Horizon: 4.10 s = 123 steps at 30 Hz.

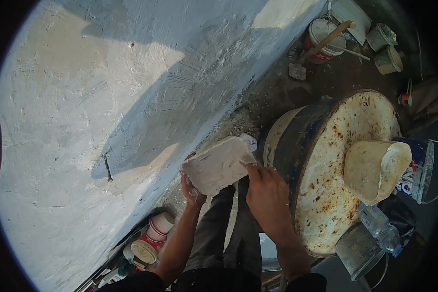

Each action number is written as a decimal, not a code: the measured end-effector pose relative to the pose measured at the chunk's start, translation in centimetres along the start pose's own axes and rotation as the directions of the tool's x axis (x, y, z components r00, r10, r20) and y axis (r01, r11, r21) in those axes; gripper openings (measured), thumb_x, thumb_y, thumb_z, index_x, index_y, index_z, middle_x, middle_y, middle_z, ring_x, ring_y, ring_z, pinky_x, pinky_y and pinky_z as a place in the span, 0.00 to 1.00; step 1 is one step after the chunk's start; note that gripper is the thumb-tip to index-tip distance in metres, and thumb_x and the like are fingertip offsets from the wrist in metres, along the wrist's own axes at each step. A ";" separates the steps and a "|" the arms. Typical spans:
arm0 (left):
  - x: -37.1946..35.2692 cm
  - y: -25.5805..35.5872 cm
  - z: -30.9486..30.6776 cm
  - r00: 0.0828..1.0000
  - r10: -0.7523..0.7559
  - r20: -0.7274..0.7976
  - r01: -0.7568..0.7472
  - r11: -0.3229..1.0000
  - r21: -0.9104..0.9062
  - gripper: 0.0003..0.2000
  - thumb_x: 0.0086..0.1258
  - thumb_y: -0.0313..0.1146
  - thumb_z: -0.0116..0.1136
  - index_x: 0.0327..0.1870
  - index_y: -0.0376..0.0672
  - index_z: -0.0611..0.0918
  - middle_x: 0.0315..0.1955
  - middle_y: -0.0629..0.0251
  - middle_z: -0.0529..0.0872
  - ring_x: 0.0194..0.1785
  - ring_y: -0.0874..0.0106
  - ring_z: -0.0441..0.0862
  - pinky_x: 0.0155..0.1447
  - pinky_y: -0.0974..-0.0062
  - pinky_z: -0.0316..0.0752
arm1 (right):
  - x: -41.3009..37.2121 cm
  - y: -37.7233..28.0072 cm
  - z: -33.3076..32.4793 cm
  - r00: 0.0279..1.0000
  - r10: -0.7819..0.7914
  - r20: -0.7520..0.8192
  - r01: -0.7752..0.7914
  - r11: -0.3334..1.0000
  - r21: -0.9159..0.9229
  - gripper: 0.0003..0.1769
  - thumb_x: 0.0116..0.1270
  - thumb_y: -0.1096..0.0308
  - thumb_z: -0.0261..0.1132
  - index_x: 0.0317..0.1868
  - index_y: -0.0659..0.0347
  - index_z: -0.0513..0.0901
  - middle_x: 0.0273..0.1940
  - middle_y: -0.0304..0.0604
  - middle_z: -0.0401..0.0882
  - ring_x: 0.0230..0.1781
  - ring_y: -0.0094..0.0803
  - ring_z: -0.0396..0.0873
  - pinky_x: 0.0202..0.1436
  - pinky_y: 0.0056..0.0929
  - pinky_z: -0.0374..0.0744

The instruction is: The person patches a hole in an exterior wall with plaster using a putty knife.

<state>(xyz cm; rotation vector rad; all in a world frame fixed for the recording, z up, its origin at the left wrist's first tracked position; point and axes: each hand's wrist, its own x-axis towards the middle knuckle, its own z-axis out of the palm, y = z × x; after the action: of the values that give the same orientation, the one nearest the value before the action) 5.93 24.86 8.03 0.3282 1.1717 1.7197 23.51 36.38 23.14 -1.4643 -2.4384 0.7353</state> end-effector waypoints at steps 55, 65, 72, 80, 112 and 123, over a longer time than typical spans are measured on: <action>0.8 -2.1 1.0 0.955 -0.227 -0.194 0.185 0.960 -0.212 0.30 0.75 0.57 0.41 0.68 0.43 0.67 0.61 0.58 0.75 0.64 0.61 0.73 0.69 0.60 0.68 | 5.0 -0.2 2.0 0.984 -0.078 0.157 0.013 0.926 0.378 0.07 0.60 0.73 0.64 0.38 0.63 0.83 0.26 0.54 0.81 0.30 0.53 0.81 0.34 0.44 0.75; 0.9 -2.1 1.7 0.955 -0.231 -0.189 0.188 0.957 -0.220 0.31 0.75 0.60 0.39 0.67 0.43 0.68 0.60 0.58 0.76 0.63 0.61 0.74 0.68 0.61 0.68 | 6.0 0.0 2.0 0.920 -0.225 0.321 0.129 0.947 0.294 0.11 0.58 0.75 0.63 0.42 0.62 0.85 0.30 0.56 0.82 0.35 0.55 0.81 0.42 0.48 0.76; 1.0 -2.6 1.6 0.953 -0.213 -0.216 0.168 0.963 -0.210 0.31 0.75 0.59 0.40 0.68 0.43 0.68 0.61 0.61 0.76 0.65 0.62 0.73 0.69 0.62 0.67 | 6.6 0.7 3.7 0.937 -0.217 0.276 0.081 0.899 0.431 0.07 0.53 0.74 0.63 0.33 0.67 0.81 0.27 0.59 0.79 0.33 0.58 0.80 0.37 0.49 0.75; 1.1 -3.5 1.0 0.942 -0.221 -0.251 0.158 0.956 -0.247 0.31 0.75 0.59 0.41 0.69 0.45 0.67 0.63 0.62 0.74 0.65 0.63 0.73 0.71 0.62 0.65 | 6.7 1.8 5.0 0.928 -0.094 0.361 -0.097 0.873 0.478 0.07 0.52 0.73 0.64 0.31 0.69 0.80 0.24 0.58 0.78 0.28 0.53 0.79 0.34 0.43 0.74; 2.2 -0.5 -1.7 0.997 0.059 -0.046 -0.059 0.998 0.008 0.33 0.71 0.43 0.56 0.71 0.39 0.58 0.63 0.55 0.71 0.65 0.62 0.73 0.69 0.57 0.70 | 12.0 5.8 5.7 0.807 0.584 0.087 0.077 -0.251 0.965 0.09 0.65 0.78 0.65 0.45 0.68 0.83 0.36 0.36 0.84 0.34 0.20 0.80 0.39 0.23 0.79; 1.0 0.0 -4.9 0.992 -0.077 -0.102 0.083 0.995 0.051 0.32 0.75 0.59 0.36 0.72 0.46 0.61 0.67 0.59 0.69 0.70 0.60 0.68 0.72 0.54 0.64 | 21.5 0.6 8.6 0.618 0.385 -0.686 0.207 0.762 0.614 0.13 0.57 0.79 0.67 0.44 0.69 0.81 0.36 0.52 0.82 0.35 0.44 0.84 0.39 0.35 0.79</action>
<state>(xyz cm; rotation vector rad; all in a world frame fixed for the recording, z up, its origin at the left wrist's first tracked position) 2.17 22.94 5.31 0.2271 1.2897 1.6520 9.93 52.65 13.73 -1.2299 -1.2332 0.6471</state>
